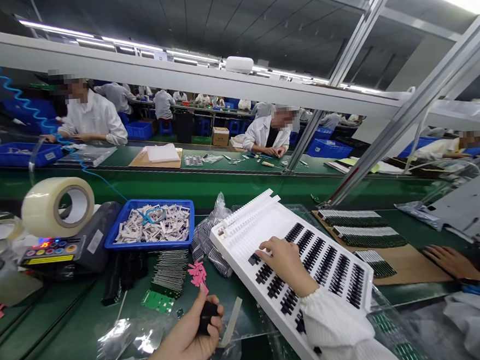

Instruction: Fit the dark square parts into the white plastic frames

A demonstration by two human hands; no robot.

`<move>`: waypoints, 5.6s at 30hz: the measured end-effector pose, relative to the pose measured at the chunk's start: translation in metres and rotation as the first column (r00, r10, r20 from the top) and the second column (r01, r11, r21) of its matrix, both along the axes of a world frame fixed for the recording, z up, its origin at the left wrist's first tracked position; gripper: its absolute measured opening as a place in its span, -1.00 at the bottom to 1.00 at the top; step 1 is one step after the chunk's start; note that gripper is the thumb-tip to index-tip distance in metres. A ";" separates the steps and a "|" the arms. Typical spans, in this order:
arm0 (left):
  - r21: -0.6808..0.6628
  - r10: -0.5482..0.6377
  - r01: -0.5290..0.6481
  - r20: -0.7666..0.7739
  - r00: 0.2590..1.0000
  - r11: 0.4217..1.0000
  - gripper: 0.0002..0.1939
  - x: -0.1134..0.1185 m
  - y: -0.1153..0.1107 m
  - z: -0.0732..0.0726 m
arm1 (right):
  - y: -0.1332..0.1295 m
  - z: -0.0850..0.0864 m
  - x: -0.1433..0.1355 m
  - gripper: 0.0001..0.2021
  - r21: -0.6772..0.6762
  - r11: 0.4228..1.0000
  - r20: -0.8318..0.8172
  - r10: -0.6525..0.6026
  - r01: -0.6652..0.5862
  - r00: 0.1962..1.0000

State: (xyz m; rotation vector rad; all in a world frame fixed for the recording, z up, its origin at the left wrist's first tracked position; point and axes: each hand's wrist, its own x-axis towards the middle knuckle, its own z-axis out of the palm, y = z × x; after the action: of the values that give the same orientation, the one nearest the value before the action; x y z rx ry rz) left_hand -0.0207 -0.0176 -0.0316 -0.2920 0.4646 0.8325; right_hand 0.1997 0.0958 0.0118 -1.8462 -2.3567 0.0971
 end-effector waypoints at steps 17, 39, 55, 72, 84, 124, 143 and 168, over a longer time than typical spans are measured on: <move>0.037 0.013 -0.005 -0.213 0.977 0.999 -0.70 0.005 0.001 0.010 | -0.046 0.028 -0.075 -0.88 -0.250 0.844 -0.524 0.295 -0.476 0.799; 0.343 0.349 -0.253 -0.253 0.903 0.905 -0.84 -0.073 0.029 0.002 | -0.033 0.012 -0.171 -0.44 -0.012 0.795 -0.204 0.592 -0.607 0.780; 0.443 0.420 -0.226 -0.410 0.809 0.868 -0.58 -0.098 -0.011 0.017 | -0.058 0.012 -0.213 -0.45 -0.131 0.628 -0.338 0.699 -0.767 0.630; 0.563 0.352 -0.052 -0.438 0.827 0.825 -0.03 -0.143 -0.052 -0.031 | -0.057 -0.012 -0.249 -0.69 -0.270 0.416 -0.377 0.784 -0.868 0.493; 0.388 0.499 -0.315 -0.702 0.508 0.866 -0.75 -0.182 -0.060 -0.038 | -0.035 -0.052 -0.295 -0.66 -0.118 0.694 -0.039 0.711 -0.710 0.702; 0.474 0.456 -0.133 -0.678 0.576 0.871 -0.80 -0.084 -0.015 -0.012 | 0.022 -0.002 -0.008 -0.71 -0.101 0.994 -0.057 0.041 -0.047 0.998; 0.303 -0.023 0.189 -0.478 0.878 0.934 -0.59 -0.022 -0.006 -0.007 | -0.010 0.006 -0.028 -0.81 -0.010 1.000 0.017 0.015 -0.014 1.000; 0.161 -0.127 0.192 -0.346 0.930 0.968 -0.61 -0.017 -0.001 -0.007 | -0.005 0.015 -0.048 -0.80 -0.145 0.971 -0.099 0.179 -0.192 0.979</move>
State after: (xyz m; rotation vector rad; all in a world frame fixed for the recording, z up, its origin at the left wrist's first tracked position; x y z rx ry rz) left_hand -0.0382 -0.0190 -0.0390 0.0697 0.7104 0.7616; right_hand 0.1517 0.0912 0.0263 -1.6403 -2.5197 0.3810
